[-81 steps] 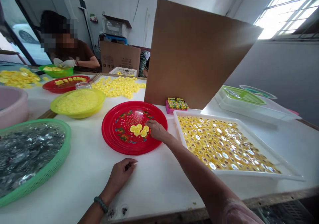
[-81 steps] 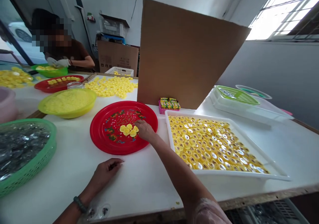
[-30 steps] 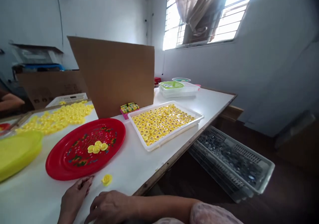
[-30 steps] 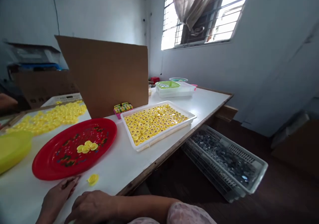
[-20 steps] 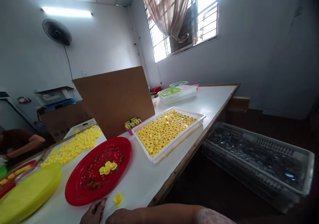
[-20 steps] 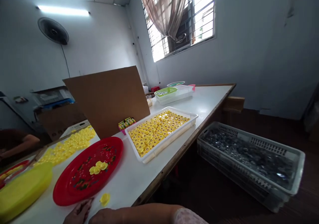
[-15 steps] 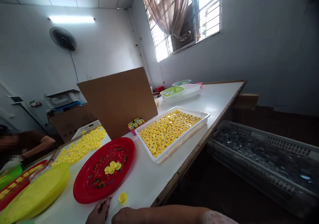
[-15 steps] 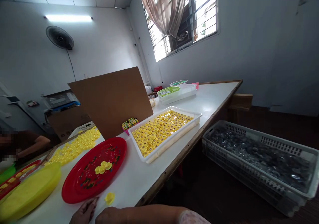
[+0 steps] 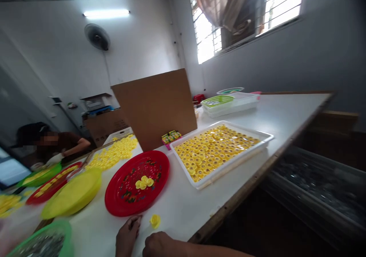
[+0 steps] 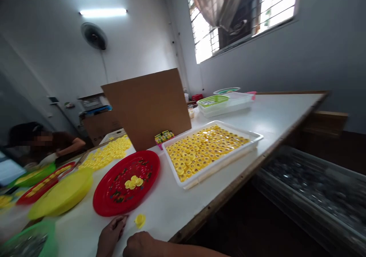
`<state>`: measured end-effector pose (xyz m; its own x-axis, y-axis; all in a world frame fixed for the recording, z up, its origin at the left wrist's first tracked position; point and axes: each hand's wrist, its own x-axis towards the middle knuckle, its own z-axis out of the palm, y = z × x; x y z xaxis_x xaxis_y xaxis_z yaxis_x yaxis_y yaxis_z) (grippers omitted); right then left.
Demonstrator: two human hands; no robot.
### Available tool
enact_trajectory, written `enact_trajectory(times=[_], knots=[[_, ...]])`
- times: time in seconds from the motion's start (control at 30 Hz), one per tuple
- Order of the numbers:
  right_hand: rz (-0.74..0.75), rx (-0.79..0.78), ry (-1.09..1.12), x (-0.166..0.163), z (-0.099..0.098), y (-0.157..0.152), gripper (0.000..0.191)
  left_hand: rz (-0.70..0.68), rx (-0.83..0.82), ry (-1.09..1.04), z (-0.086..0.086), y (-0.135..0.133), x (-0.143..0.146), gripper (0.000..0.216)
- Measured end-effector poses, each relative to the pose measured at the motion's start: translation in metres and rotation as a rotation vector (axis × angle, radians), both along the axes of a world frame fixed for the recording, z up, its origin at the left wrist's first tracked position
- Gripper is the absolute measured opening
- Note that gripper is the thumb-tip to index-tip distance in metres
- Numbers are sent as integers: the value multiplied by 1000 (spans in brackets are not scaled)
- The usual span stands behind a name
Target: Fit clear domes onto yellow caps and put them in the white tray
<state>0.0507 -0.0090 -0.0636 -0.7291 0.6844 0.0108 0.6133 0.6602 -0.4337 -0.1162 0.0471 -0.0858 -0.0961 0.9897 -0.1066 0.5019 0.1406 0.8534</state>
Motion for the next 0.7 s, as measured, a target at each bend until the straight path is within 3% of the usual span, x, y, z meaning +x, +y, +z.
enact_trajectory(times=[0.23,0.5,0.7], knots=[[-40,-69,-59,-9,-12,5,20,14,103,-44,0,-6,11,35],[-78,-177,-90,-22,-42,13,27,84,83,-124,-7,0,12,27],[-43,-264,-57,-16,-47,20,25,116,66,-153,-5,-1,13,26]])
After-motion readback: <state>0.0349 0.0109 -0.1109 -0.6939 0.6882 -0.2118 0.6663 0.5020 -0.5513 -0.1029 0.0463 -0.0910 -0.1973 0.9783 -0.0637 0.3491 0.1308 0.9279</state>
